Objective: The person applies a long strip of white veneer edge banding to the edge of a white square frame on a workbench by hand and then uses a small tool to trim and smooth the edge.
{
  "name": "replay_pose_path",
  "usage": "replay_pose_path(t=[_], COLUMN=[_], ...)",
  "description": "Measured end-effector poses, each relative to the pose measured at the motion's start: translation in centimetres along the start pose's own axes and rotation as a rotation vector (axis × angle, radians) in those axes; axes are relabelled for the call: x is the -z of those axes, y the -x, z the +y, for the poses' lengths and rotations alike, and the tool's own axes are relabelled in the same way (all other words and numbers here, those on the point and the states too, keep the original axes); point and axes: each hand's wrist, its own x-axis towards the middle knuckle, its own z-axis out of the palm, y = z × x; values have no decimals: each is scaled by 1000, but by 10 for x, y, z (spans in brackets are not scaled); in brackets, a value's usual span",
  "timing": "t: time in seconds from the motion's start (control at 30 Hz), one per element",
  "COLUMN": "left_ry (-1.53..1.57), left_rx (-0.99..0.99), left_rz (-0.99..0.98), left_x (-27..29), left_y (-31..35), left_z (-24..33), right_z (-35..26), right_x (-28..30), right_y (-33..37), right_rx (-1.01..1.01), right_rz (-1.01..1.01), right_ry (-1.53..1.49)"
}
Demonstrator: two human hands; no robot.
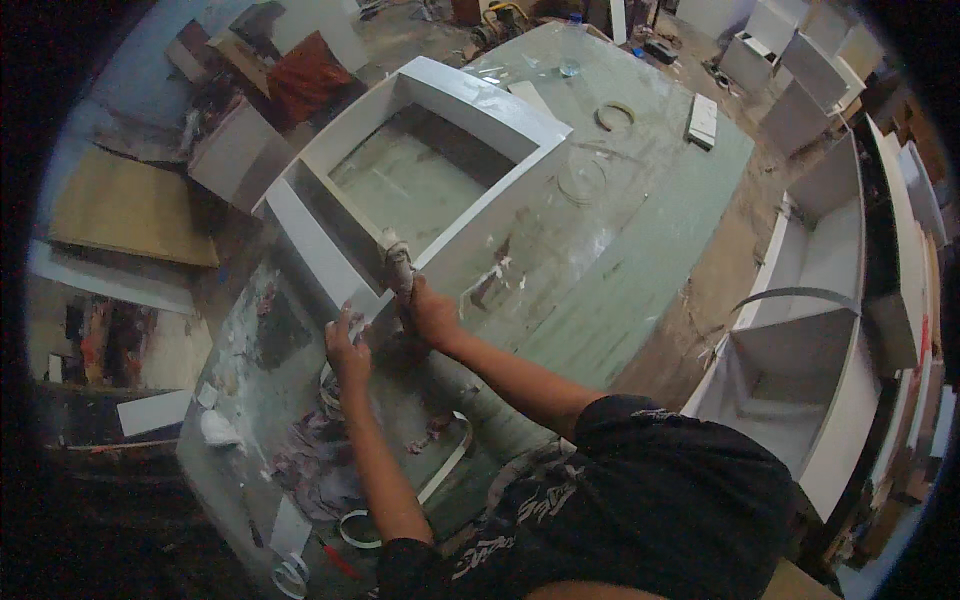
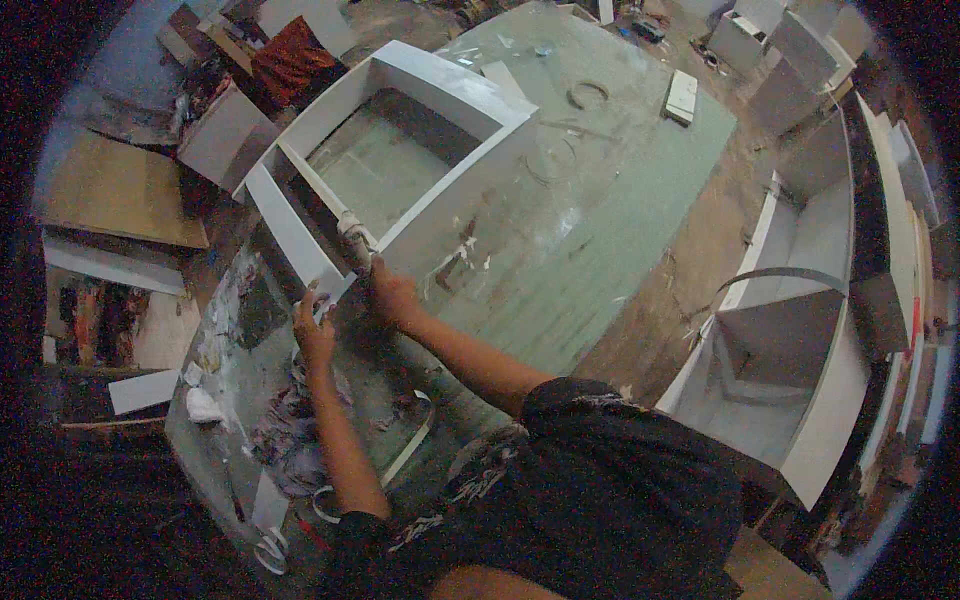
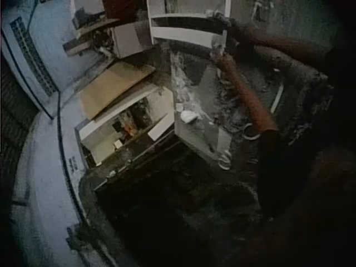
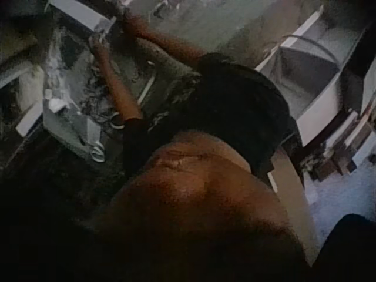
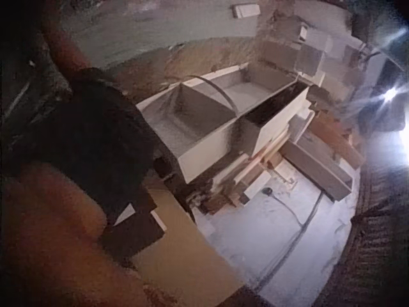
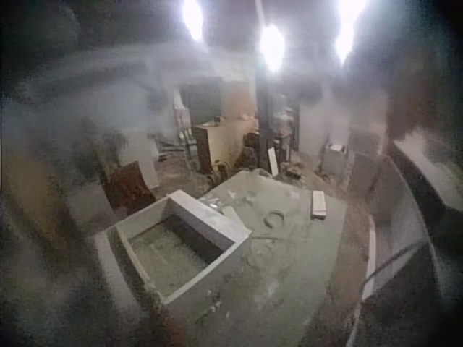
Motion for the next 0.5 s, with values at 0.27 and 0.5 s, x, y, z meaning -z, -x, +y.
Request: replay_pose_path(t=[0.27, 0.5], left_ry=[10, 98], left_rx=[25, -43], left_rz=[23, 127], left_x=[-6, -17], left_y=[2, 5], left_z=[4, 2], right_z=[3, 16], right_x=[38, 53], right_y=[-12, -19], right_rx=[-43, -76], right_rz=[73, 4], right_ry=[-27, 56])
